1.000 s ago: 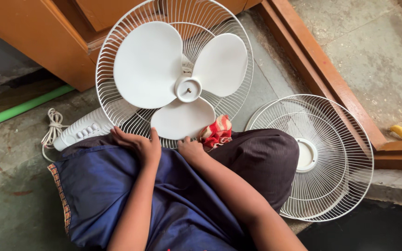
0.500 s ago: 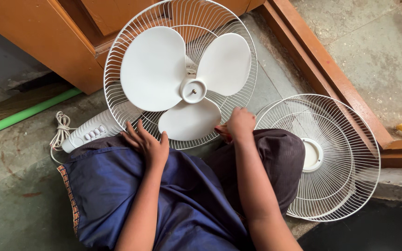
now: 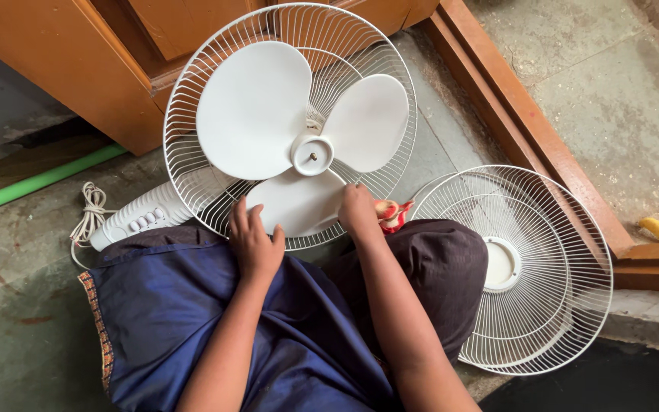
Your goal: The person attaches white fan blades to the motor hub by hand and then wipes the wire fan grill with a red cloth.
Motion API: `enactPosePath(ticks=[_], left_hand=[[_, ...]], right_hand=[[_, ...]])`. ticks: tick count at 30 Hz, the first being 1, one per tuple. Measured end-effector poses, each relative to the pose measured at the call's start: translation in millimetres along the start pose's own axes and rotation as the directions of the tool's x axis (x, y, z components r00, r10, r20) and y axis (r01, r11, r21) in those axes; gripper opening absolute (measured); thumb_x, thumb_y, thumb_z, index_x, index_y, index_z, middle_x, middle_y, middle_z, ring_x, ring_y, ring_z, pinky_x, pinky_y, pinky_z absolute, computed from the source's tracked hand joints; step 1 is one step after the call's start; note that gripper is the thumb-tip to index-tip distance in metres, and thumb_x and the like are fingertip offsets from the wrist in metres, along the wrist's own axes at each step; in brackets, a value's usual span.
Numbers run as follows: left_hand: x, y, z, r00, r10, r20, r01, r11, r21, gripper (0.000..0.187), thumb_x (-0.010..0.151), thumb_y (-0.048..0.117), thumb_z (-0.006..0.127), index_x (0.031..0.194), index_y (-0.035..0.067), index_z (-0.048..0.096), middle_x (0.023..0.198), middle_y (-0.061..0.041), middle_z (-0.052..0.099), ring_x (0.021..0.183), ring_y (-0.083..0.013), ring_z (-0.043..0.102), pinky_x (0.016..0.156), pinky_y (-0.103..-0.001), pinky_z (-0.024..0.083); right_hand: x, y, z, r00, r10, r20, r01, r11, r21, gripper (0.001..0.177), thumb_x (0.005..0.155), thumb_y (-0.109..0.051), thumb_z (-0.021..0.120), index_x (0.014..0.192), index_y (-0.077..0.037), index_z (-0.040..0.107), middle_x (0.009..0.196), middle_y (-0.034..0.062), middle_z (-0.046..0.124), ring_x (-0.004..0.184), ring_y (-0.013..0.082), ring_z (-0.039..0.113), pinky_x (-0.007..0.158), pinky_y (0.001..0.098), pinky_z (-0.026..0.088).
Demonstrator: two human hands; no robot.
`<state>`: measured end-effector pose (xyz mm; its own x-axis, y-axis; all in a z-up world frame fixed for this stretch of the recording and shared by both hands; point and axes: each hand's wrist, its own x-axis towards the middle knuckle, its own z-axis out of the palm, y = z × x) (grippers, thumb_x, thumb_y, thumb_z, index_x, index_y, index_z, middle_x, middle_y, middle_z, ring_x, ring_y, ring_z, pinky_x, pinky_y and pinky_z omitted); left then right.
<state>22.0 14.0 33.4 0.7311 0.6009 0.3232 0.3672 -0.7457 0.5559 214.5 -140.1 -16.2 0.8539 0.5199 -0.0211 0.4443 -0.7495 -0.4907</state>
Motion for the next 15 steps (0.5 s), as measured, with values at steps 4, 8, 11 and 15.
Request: enactPosePath(ticks=[4,8,11,15], left_hand=[[-2.7,0.1,-2.0,0.999,-0.037,-0.008,0.037,0.999,-0.025,0.05,0.08,0.015,0.078,0.122,0.0,0.056,0.149,-0.024,0.043,0.138,-0.0453,0.039,0.114,-0.058,0.036],[-6.5,-0.3,6.0,1.0,-0.028,0.001,0.028,0.998,-0.061,0.06,0.079,0.015,0.078,0.13,-0.003,0.052,0.152,-0.03,0.037,0.137,-0.0489,0.039,0.112,-0.058,0.035],[-6.8,-1.8,9.2,0.998,-0.054,-0.01,0.053,0.99,-0.132,0.061,0.08,0.014,0.077,0.133,-0.001,0.053,0.154,-0.03,0.036,0.138,-0.0494,0.039,0.111,-0.057,0.036],[6.2,-2.0,-0.6,0.99,0.007,-0.144,-0.021,0.995,-0.101,0.052,0.083,0.013,0.077,0.131,0.007,0.057,0.159,-0.024,0.037,0.143,-0.045,0.039,0.12,-0.057,0.033]], right_hand=[[8.1,3.6,-0.1,1.0,-0.02,0.011,0.02,1.0,-0.021,0.021,0.081,0.001,0.06,0.1,0.007,0.067,0.103,0.0321,0.064,0.095,0.0481,0.066,0.089,0.0497,0.054],[5.9,-2.7,-17.2,0.999,0.024,0.039,-0.025,0.999,0.031,0.022,0.083,-0.005,0.063,0.101,0.007,0.067,0.101,0.0303,0.066,0.094,0.0464,0.066,0.088,0.0499,0.053],[2.5,-7.2,-22.6,1.0,0.005,0.029,-0.006,0.998,0.057,0.023,0.085,-0.006,0.064,0.103,0.007,0.068,0.102,0.03,0.067,0.094,0.0461,0.067,0.088,0.0498,0.053],[1.3,-14.9,-12.7,0.998,-0.037,0.057,0.033,0.997,0.07,0.021,0.084,-0.007,0.067,0.099,0.006,0.07,0.105,0.0305,0.068,0.097,0.046,0.067,0.089,0.0487,0.054]])
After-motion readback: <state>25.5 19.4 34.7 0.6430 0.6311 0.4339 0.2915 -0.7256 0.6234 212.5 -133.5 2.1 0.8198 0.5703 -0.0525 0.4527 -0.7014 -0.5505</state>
